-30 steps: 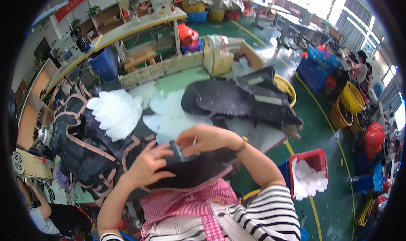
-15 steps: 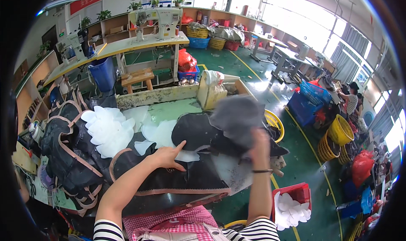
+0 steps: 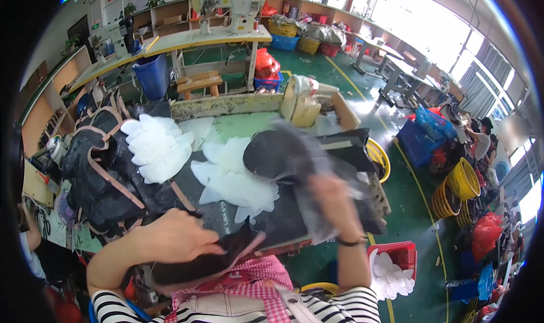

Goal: The person assembles slippers by hand in a factory setting. They insert white foam insoles into black slipper uppers and then attach grey fuzzy lining pieces to the interior of the uppers. The person handles the components one at a time, repeatedly picking up parts from the table and a blue basket, aligning them, and pressing them together.

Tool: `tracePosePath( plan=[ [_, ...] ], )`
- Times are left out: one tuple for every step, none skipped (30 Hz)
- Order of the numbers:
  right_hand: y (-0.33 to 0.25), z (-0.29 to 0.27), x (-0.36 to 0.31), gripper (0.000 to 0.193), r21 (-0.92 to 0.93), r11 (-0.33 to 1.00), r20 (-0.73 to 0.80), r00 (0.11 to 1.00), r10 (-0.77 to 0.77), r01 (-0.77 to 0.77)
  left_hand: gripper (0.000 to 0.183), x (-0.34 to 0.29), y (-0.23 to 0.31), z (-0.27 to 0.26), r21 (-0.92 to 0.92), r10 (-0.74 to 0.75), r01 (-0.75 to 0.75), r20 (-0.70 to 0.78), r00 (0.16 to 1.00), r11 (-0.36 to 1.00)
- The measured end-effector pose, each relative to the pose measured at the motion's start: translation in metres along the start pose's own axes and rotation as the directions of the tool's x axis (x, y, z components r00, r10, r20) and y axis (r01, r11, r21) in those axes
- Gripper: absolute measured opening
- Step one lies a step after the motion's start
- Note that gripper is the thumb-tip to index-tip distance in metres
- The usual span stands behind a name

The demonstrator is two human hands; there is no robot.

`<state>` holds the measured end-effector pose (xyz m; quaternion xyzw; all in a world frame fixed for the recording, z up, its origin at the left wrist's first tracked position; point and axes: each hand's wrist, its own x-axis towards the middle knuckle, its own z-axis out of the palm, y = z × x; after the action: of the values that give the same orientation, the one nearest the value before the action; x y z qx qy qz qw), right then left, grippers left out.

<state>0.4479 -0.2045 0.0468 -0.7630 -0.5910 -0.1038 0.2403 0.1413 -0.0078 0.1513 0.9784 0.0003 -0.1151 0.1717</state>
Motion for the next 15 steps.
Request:
tracePosePath(
  plan=[
    [-0.039, 0.032, 0.012, 0.038, 0.244, 0.966, 0.259, 0.966, 0.022, -0.087, 0.036, -0.018, 0.013, -0.013, -0.038, 0.030, -0.028, 0.045, 0.999, 0.999],
    [-0.084, 0.055, 0.022, 0.031, 0.605, 0.708, 0.507, 0.862, 0.009, -0.363, 0.036, -0.036, 0.022, -0.022, -0.081, 0.048, -0.041, 0.089, 0.995, 0.996],
    [-0.131, 0.077, 0.033, 0.026, 0.664, 0.306, 0.718, 0.696, -0.006, -0.682, 0.035, -0.053, 0.029, -0.027, -0.128, 0.045, -0.032, 0.100, 0.994, 0.991],
    [-0.167, 0.094, 0.036, 0.028, 0.838, 0.448, 0.463, 0.841, -0.280, -0.312, 0.035, -0.068, 0.037, -0.031, -0.176, 0.035, -0.015, 0.110, 0.993, 0.984],
    [-0.186, 0.132, 0.024, 0.035, 0.862, 0.496, 0.339, 0.848, -0.407, -0.107, 0.034, -0.076, 0.043, -0.031, -0.219, 0.036, -0.008, 0.121, 0.992, 0.976],
    [-0.209, 0.131, 0.018, 0.041, 0.856, 0.517, 0.300, 0.830, -0.470, -0.016, 0.033, -0.082, 0.041, -0.024, -0.211, -0.008, 0.034, 0.125, 0.992, 0.977],
    [-0.213, 0.140, 0.013, 0.043, 0.863, 0.505, 0.311, 0.818, -0.483, -0.030, 0.032, -0.087, 0.039, -0.018, -0.202, -0.049, 0.076, 0.133, 0.990, 0.977],
    [-0.212, 0.148, 0.015, 0.045, 0.866, 0.499, 0.313, 0.814, -0.489, -0.034, 0.032, -0.087, 0.034, -0.015, -0.177, -0.082, 0.106, 0.138, 0.987, 0.979],
    [-0.200, 0.136, 0.016, 0.051, 0.920, 0.319, 0.356, 0.824, -0.441, -0.227, 0.030, -0.085, 0.028, -0.012, -0.158, -0.108, 0.129, 0.134, 0.985, 0.979],
    [-0.176, 0.126, 0.019, 0.064, 0.848, 0.056, 0.467, 0.693, -0.550, -0.528, 0.030, -0.081, 0.022, -0.010, -0.214, -0.119, 0.143, 0.123, 0.985, 0.966],
    [-0.152, 0.120, 0.009, 0.074, 0.612, -0.242, 0.432, 0.574, -0.696, -0.753, 0.030, -0.076, 0.015, -0.007, -0.265, -0.126, 0.152, 0.112, 0.986, 0.952],
    [-0.128, 0.107, -0.004, 0.079, 0.580, -0.316, 0.394, 0.598, -0.698, -0.751, 0.030, -0.072, 0.009, -0.006, -0.318, -0.144, 0.167, 0.095, 0.985, 0.933],
    [-0.125, 0.078, -0.006, 0.067, 0.580, -0.353, 0.410, 0.637, -0.653, -0.734, 0.031, -0.058, 0.003, -0.008, -0.317, -0.175, 0.216, 0.153, 0.973, 0.924],
    [-0.119, 0.063, -0.015, 0.055, 0.721, -0.089, 0.591, 0.677, -0.439, -0.687, 0.035, -0.043, -0.001, -0.012, -0.280, -0.168, 0.207, 0.157, 0.973, 0.937],
    [-0.117, 0.054, -0.018, 0.044, 0.740, 0.211, 0.671, 0.717, -0.188, -0.638, 0.038, -0.030, -0.010, -0.009, -0.259, -0.167, 0.195, 0.124, 0.978, 0.946]
  ],
)
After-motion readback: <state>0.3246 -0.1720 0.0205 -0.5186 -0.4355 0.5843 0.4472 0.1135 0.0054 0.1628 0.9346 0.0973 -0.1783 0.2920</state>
